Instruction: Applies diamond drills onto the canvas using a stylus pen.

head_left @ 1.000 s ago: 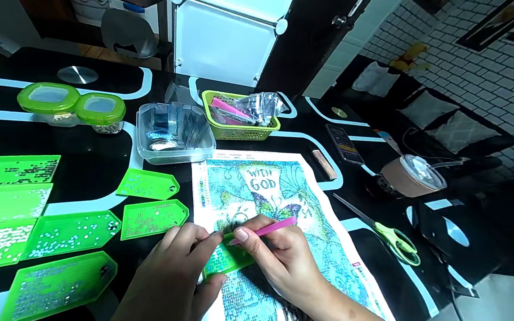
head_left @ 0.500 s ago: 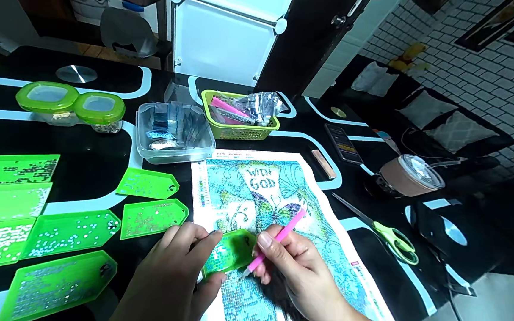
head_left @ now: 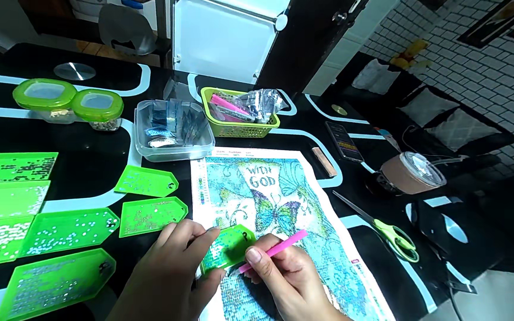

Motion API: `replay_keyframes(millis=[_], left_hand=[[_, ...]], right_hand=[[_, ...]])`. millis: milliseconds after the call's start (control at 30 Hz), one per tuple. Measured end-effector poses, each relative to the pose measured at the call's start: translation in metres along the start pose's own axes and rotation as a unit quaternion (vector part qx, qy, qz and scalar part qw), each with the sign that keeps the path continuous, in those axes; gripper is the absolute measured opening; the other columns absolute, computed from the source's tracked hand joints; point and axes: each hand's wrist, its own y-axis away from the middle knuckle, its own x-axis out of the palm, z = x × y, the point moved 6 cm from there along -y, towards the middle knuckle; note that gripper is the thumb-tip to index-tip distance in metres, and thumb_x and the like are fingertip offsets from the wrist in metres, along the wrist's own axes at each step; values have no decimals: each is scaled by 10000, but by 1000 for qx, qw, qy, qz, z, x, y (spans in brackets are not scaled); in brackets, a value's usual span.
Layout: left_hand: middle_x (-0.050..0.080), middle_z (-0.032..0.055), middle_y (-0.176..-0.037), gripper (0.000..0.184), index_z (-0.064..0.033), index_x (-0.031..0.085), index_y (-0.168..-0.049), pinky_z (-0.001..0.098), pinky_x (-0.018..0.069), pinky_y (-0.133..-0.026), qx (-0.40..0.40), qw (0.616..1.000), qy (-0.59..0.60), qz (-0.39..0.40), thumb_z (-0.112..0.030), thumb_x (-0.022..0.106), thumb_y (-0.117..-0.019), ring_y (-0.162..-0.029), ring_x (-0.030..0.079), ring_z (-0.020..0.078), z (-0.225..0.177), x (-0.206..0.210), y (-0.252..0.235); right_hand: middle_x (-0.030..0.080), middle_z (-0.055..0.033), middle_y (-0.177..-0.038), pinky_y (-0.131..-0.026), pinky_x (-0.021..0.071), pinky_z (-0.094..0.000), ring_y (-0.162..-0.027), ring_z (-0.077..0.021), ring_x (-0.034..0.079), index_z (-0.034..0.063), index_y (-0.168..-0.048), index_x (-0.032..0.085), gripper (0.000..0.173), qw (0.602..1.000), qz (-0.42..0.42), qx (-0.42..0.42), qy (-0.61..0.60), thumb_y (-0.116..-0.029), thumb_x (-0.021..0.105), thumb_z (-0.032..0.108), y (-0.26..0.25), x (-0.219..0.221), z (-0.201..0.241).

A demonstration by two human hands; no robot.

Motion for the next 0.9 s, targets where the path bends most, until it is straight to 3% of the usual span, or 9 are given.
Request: replay_keyframes(millis=[100, 267, 467, 900], left_hand=[[674, 50, -1020, 443, -172, 758, -1212, 327, 545, -700, 1, 1000, 5, -8, -424, 635, -869, -909, 644, 233, 0, -1, 0], [671, 60, -1006, 458, -158, 762, -1205, 309, 542, -692, -11, 999, 10, -31, -449, 616, -883, -906, 644, 215, 4, -2, -1], [670, 68, -1010, 459, -138, 764, -1203, 301, 543, -688, -17, 999, 1, -29, -421, 609, -877, -888, 646, 216, 5, -1, -1], [673, 63, -1012, 462, -138, 767, -1197, 296, 550, -684, -22, 999, -1, -31, -421, 616, -865, -886, 652, 206, 5, -1, -1]], right_hand=[[677, -15, -815, -665, 568, -173, -733, -7, 656, 4, -980, 643, 249, 1000, -7, 3, -10, -1090, 523, 192, -2, -2, 2], [685, 26, -805, -642, 574, -187, -716, -19, 667, 56, -965, 648, 218, 994, -25, 81, -68, -1085, 529, 193, -9, -10, -1], [669, -15, -786, -630, 546, -173, -698, -10, 636, -2, -959, 656, 244, 999, 2, 21, 24, -1080, 542, 177, -10, -1, 0], [659, -45, -773, -617, 527, -167, -678, -18, 621, -9, -930, 658, 281, 995, 10, -17, 97, -1079, 548, 203, -10, 3, 1]])
